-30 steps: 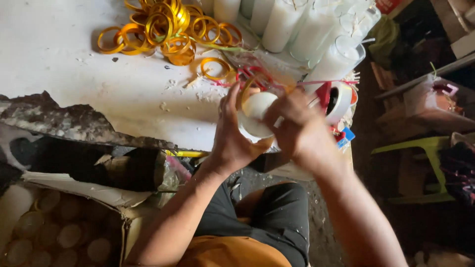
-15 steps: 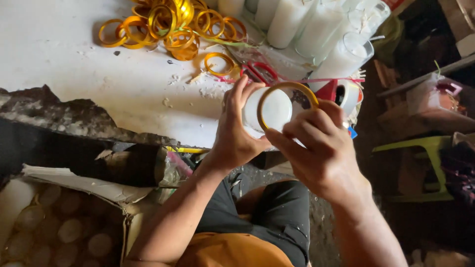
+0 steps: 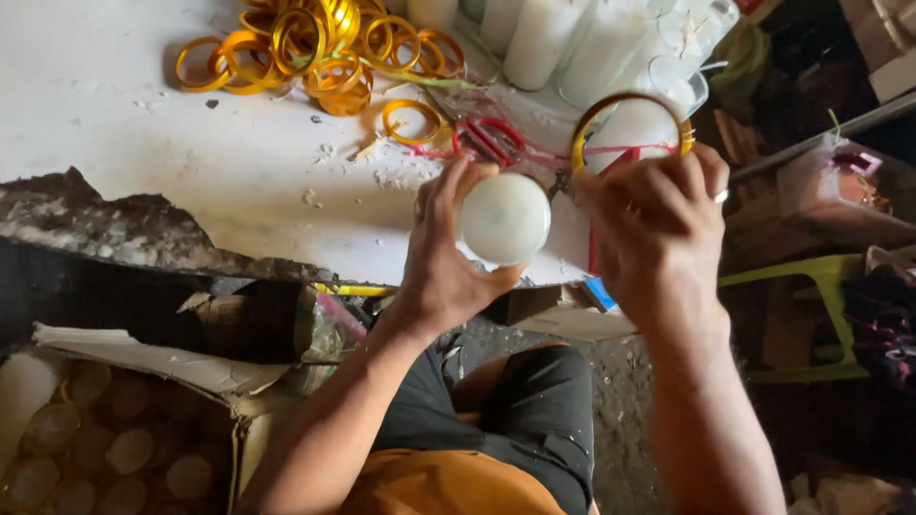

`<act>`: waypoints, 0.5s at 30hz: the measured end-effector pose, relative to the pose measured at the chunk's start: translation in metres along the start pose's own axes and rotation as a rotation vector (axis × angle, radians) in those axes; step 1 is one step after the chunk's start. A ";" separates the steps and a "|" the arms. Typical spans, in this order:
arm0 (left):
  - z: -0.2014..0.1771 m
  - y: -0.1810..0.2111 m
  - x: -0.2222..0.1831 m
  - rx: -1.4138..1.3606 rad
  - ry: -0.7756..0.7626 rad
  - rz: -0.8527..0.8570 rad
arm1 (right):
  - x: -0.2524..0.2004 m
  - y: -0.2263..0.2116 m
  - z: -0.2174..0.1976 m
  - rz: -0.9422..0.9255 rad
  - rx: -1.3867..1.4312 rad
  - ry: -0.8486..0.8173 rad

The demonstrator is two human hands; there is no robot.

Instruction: Fitting decorative gold rings onto white pillar candles, trimming wicks, and packing them into a cardboard box.

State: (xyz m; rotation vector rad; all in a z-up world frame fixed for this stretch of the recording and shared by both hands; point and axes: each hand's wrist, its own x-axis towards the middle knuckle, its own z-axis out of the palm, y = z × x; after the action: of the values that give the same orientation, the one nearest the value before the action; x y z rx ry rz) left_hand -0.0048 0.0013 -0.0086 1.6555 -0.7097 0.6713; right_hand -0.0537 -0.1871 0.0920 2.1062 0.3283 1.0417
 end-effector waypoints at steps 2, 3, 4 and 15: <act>-0.005 0.005 -0.002 0.030 0.000 0.043 | 0.015 0.001 -0.023 -0.282 -0.796 0.043; -0.008 0.009 -0.003 0.009 -0.018 -0.009 | 0.012 -0.003 -0.024 -0.259 0.139 0.056; -0.010 0.012 -0.004 -0.012 -0.036 -0.061 | 0.010 -0.007 -0.025 -0.191 1.073 0.071; -0.055 0.017 -0.058 0.204 0.096 0.034 | -0.053 -0.047 0.075 0.383 1.514 -0.073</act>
State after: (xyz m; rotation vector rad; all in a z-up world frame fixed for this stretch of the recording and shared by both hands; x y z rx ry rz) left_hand -0.0584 0.0582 -0.0315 1.7864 -0.6179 0.8652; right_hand -0.0249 -0.2206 -0.0012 3.6435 0.8917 0.9945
